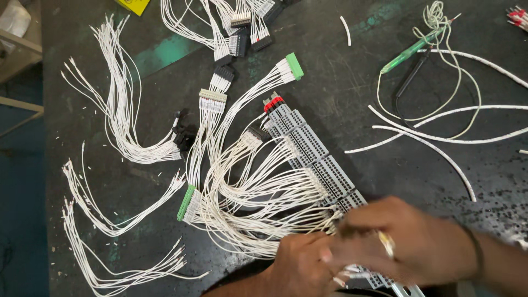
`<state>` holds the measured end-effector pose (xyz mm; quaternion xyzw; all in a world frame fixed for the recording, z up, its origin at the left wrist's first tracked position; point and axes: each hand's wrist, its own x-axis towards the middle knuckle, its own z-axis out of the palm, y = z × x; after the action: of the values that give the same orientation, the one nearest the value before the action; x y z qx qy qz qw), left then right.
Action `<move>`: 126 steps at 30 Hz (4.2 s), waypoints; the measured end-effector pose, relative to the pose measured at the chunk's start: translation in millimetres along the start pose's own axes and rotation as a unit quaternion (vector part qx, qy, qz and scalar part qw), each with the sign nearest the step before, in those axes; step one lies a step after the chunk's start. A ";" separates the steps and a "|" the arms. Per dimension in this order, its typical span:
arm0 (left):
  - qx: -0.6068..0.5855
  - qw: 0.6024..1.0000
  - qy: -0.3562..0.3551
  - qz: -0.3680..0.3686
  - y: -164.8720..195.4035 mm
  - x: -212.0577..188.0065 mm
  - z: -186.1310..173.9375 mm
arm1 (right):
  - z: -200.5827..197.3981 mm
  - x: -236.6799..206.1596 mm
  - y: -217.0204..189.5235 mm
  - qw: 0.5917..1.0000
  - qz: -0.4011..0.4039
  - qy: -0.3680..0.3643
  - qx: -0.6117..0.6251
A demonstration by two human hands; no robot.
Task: The person inserts stripped white wire ends into terminal blocks mounted on a DIN rail on a workbench, pressing each wire into its slot and using a green-handled screwdriver to work on the terminals. They gather and route loose wires across the bench and continue seating wires one at a time along the rail.
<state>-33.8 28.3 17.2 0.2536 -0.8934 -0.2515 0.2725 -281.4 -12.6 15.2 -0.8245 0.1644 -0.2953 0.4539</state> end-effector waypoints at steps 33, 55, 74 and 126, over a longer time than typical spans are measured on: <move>-0.172 0.958 0.037 -0.228 -0.1 7.2 -22.4 | -12.8 4.9 40.0 0.999 -0.016 0.032 -0.035; -0.067 0.985 0.122 -0.102 3.9 8.8 -17.5 | -34.0 22.3 23.7 0.999 -0.007 -0.012 0.050; -0.028 0.989 0.021 -0.141 -1.8 -12.0 -2.9 | -6.5 0.1 18.6 0.988 -0.054 0.136 0.040; -0.174 0.962 0.040 -0.206 -1.1 7.9 -35.0 | -17.8 23.9 23.5 0.998 -0.038 0.044 0.017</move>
<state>-17.7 12.0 44.7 0.3903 -0.7531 -0.4432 0.2900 -274.4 -49.6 10.7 -0.8087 0.1477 -0.3507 0.4485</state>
